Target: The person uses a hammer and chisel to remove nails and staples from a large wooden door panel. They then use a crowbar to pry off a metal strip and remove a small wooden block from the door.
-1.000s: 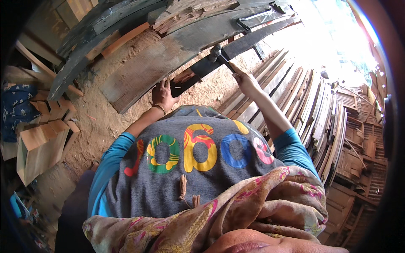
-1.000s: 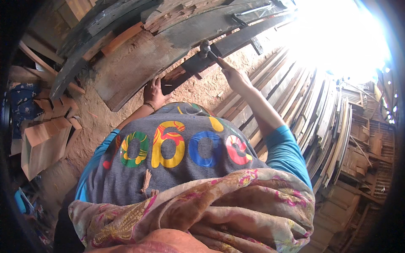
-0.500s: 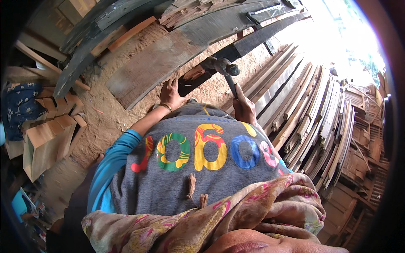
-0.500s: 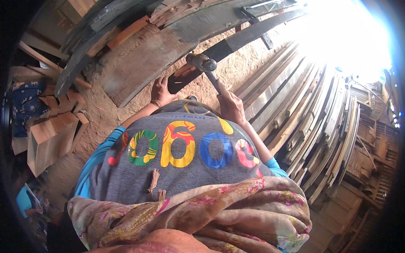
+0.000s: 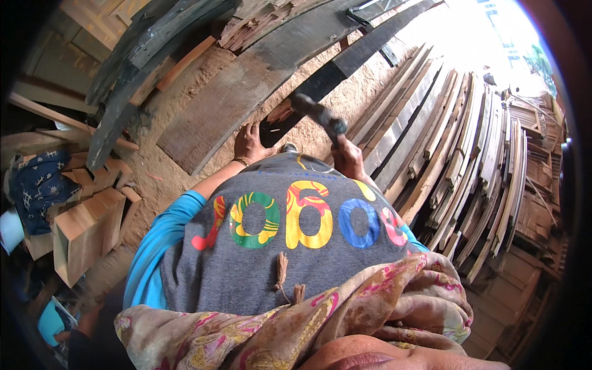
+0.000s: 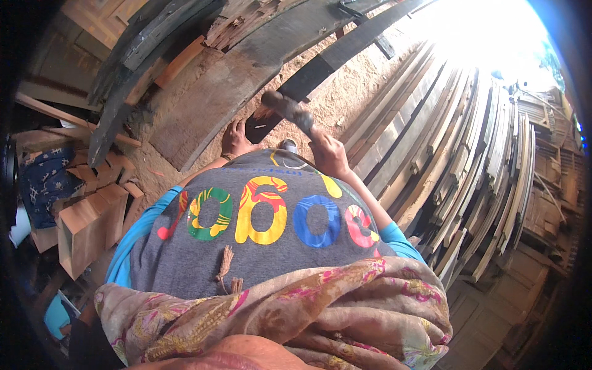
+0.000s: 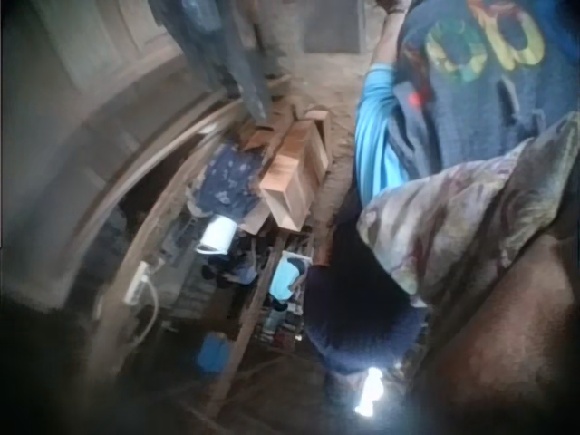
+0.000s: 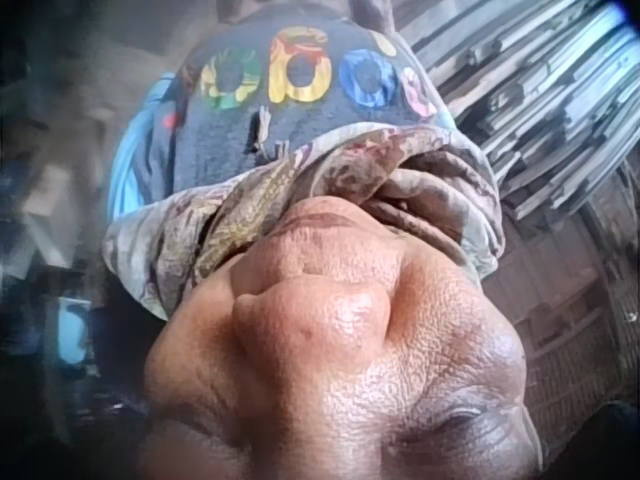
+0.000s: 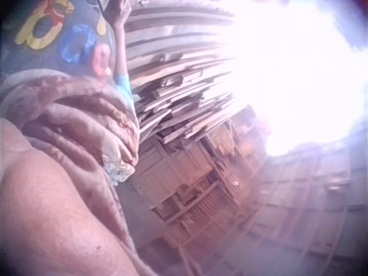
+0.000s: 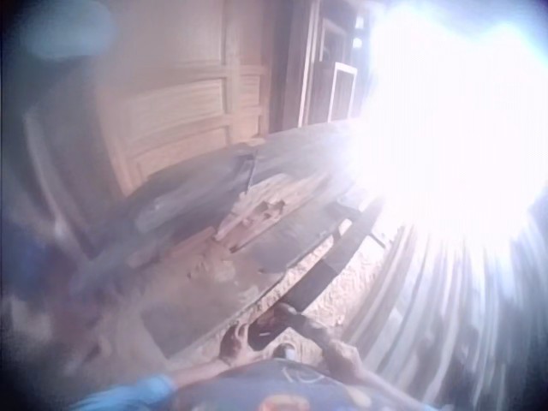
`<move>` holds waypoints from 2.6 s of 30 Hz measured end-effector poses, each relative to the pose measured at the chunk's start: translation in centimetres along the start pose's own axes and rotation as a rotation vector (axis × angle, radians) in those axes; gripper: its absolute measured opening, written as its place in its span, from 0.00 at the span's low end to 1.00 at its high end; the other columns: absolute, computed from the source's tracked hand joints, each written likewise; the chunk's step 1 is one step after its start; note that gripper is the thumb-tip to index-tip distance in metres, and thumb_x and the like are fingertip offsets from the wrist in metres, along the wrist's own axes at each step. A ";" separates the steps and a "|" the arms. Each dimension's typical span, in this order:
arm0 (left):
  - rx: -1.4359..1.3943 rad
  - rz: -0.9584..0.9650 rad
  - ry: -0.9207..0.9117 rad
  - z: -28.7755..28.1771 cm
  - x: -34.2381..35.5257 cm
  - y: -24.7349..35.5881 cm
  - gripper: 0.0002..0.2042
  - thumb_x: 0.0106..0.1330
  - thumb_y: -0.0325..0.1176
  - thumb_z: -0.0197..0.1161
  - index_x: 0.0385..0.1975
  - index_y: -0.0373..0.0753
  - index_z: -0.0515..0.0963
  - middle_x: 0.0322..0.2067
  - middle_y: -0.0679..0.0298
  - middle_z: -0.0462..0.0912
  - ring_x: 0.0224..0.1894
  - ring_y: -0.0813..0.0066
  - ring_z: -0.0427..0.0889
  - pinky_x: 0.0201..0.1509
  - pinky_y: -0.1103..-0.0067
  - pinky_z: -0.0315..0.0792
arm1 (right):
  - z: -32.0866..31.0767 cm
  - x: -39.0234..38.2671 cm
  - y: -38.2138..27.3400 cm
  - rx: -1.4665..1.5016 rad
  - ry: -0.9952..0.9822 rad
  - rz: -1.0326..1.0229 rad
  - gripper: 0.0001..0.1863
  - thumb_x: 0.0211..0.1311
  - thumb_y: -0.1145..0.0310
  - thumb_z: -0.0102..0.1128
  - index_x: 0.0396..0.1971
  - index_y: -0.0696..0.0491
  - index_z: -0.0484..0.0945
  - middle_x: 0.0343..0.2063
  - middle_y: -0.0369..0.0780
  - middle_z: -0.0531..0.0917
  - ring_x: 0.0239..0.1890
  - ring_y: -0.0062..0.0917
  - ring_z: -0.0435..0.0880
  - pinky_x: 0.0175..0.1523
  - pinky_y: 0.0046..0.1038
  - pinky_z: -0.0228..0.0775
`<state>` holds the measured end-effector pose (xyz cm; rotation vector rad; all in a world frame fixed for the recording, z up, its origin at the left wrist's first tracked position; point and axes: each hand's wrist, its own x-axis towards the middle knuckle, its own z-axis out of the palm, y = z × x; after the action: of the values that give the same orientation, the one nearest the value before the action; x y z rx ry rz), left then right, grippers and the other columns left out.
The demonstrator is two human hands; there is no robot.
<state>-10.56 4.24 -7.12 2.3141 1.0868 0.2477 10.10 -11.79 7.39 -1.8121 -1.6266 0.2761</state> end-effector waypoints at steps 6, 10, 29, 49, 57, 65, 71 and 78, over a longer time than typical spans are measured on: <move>0.025 0.115 -0.016 -0.8 0.4 -0.3 0.45 0.38 0.54 0.72 0.55 0.34 0.62 0.47 0.49 0.69 0.51 0.54 0.70 0.56 0.66 0.65 | 3.8 0.8 1.1 -0.115 -0.255 0.422 0.26 0.63 0.67 0.49 0.62 0.38 0.61 0.28 0.54 0.79 0.33 0.47 0.80 0.36 0.41 0.70; 0.059 0.099 -0.061 -1.2 0.1 -0.5 0.47 0.39 0.55 0.73 0.58 0.33 0.60 0.50 0.48 0.68 0.56 0.54 0.66 0.61 0.67 0.61 | 1.6 1.6 -3.5 0.045 -0.104 0.346 0.28 0.61 0.74 0.51 0.63 0.51 0.61 0.32 0.55 0.80 0.34 0.46 0.81 0.38 0.38 0.71; -0.166 0.100 -0.050 0.3 -0.3 -1.8 0.48 0.42 0.56 0.71 0.60 0.31 0.59 0.55 0.46 0.66 0.59 0.53 0.64 0.63 0.68 0.60 | -3.0 7.3 -15.4 -0.370 -0.601 0.113 0.31 0.61 0.67 0.51 0.63 0.25 0.58 0.21 0.43 0.74 0.21 0.36 0.78 0.28 0.37 0.70; -0.242 0.109 0.010 -0.8 -0.5 -1.6 0.44 0.39 0.52 0.74 0.57 0.36 0.63 0.51 0.53 0.71 0.55 0.58 0.69 0.60 0.69 0.63 | -2.3 9.7 -6.8 -0.899 -0.992 0.194 0.33 0.65 0.69 0.44 0.64 0.20 0.52 0.19 0.39 0.73 0.19 0.29 0.79 0.24 0.31 0.72; -0.291 -0.017 -0.308 -5.8 -0.2 -0.2 0.42 0.38 0.50 0.74 0.55 0.36 0.66 0.49 0.54 0.73 0.53 0.59 0.71 0.57 0.69 0.66 | -3.4 10.6 -12.7 -0.527 -0.913 -0.164 0.32 0.63 0.70 0.46 0.63 0.24 0.55 0.24 0.39 0.75 0.24 0.31 0.80 0.30 0.34 0.75; -0.205 0.085 0.078 -0.3 -0.3 -1.6 0.42 0.39 0.50 0.73 0.56 0.36 0.65 0.52 0.53 0.71 0.55 0.57 0.70 0.60 0.71 0.65 | -3.0 9.1 -7.7 -0.549 -0.707 0.124 0.26 0.66 0.66 0.49 0.63 0.32 0.60 0.07 0.39 0.66 0.13 0.28 0.74 0.20 0.33 0.68; -0.175 -0.025 0.003 -0.5 -0.8 -1.2 0.39 0.38 0.50 0.72 0.51 0.36 0.69 0.52 0.51 0.71 0.56 0.56 0.69 0.62 0.70 0.62 | -3.2 9.6 -13.0 -0.327 -0.748 -0.369 0.34 0.58 0.74 0.57 0.62 0.29 0.61 0.20 0.40 0.75 0.19 0.27 0.77 0.20 0.30 0.69; -0.347 -0.053 0.129 -0.3 -1.4 -0.6 0.43 0.40 0.43 0.73 0.59 0.34 0.62 0.53 0.49 0.70 0.57 0.55 0.69 0.64 0.70 0.61 | -1.2 11.1 -8.7 -0.731 -1.102 -0.002 0.26 0.67 0.64 0.46 0.63 0.25 0.58 0.18 0.46 0.76 0.16 0.31 0.76 0.23 0.36 0.67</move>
<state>-12.00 3.58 -7.06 1.9794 1.0702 0.5276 6.06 -1.86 16.58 -2.3714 -2.7359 0.8847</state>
